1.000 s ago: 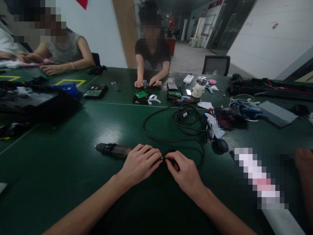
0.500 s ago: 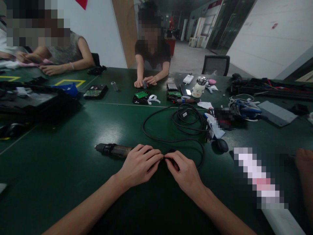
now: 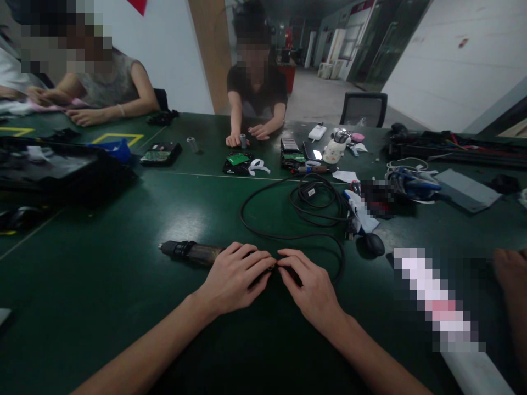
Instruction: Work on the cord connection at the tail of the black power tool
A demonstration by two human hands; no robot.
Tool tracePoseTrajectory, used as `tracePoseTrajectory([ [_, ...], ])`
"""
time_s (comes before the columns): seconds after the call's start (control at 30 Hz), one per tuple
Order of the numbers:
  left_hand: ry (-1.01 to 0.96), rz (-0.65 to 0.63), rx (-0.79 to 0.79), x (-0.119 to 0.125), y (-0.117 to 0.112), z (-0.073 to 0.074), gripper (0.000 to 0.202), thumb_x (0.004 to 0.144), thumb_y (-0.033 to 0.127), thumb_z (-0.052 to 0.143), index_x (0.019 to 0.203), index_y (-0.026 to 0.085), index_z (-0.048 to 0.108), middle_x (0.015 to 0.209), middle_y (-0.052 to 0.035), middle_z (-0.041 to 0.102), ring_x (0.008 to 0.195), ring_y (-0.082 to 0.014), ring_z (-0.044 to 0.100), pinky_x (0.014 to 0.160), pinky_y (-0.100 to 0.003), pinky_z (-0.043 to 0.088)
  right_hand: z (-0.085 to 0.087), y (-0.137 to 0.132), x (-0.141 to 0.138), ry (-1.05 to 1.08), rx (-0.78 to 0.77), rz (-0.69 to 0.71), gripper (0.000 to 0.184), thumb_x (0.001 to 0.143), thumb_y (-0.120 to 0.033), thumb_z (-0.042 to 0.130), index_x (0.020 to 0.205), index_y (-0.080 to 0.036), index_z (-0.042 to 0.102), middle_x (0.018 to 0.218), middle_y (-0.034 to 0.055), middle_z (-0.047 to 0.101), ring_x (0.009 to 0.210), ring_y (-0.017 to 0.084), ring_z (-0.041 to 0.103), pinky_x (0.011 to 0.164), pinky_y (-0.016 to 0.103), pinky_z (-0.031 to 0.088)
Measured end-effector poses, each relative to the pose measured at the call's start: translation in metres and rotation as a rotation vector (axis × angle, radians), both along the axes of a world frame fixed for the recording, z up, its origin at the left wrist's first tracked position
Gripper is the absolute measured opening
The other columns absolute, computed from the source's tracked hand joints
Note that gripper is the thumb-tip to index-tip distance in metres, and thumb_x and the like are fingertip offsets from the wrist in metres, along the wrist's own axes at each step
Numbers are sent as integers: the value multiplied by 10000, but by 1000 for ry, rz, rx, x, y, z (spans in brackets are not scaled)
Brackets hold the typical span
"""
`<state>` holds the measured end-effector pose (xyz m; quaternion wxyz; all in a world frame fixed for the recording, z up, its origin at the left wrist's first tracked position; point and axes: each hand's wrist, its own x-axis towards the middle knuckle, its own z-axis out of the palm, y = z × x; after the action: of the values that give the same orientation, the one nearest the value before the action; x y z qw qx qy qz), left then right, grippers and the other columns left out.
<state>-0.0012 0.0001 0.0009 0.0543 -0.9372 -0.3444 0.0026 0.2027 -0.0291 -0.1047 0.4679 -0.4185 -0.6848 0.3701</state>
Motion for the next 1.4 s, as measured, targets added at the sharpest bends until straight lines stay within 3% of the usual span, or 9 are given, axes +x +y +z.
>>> tracePoseTrajectory([
  [0.2,11,17,42,-1,1,-2,183,1047,321,575,1170,222,667,1166,-20,740,1056,-216,661,904,-412,465,1,0,0,-22,-9,41,164,1053,-198,548,1169,-269,639,1267,21,718,1122,206,713,968,361,562],
  [0.37,4,0,11,0,-1,0,248,1021,284,575,1253,251,658,1201,-31,732,1077,-233,657,909,-419,468,4,0,1,-26,4,31,165,1058,-205,530,1166,-260,643,1262,42,725,1099,215,725,951,369,573],
  [0.53,15,22,59,1,0,0,176,1035,311,572,1143,220,678,1132,-42,743,1037,-223,668,896,-404,473,4,0,1,-38,6,28,165,1052,-202,536,1159,-264,646,1245,34,736,1087,213,735,944,356,573],
  [1.07,12,3,11,0,0,1,254,1037,304,576,1277,254,642,1237,-19,724,1081,-230,648,911,-421,451,3,-1,-1,-56,4,18,149,1061,-197,540,1155,-262,636,1217,43,733,1122,226,713,984,394,572],
  [1.4,16,27,46,0,0,-2,176,1046,326,586,1161,221,669,1160,-25,741,1048,-219,668,908,-403,467,1,-1,-3,-42,14,8,163,1074,-203,534,1172,-264,650,1171,49,734,1100,229,706,989,411,576],
])
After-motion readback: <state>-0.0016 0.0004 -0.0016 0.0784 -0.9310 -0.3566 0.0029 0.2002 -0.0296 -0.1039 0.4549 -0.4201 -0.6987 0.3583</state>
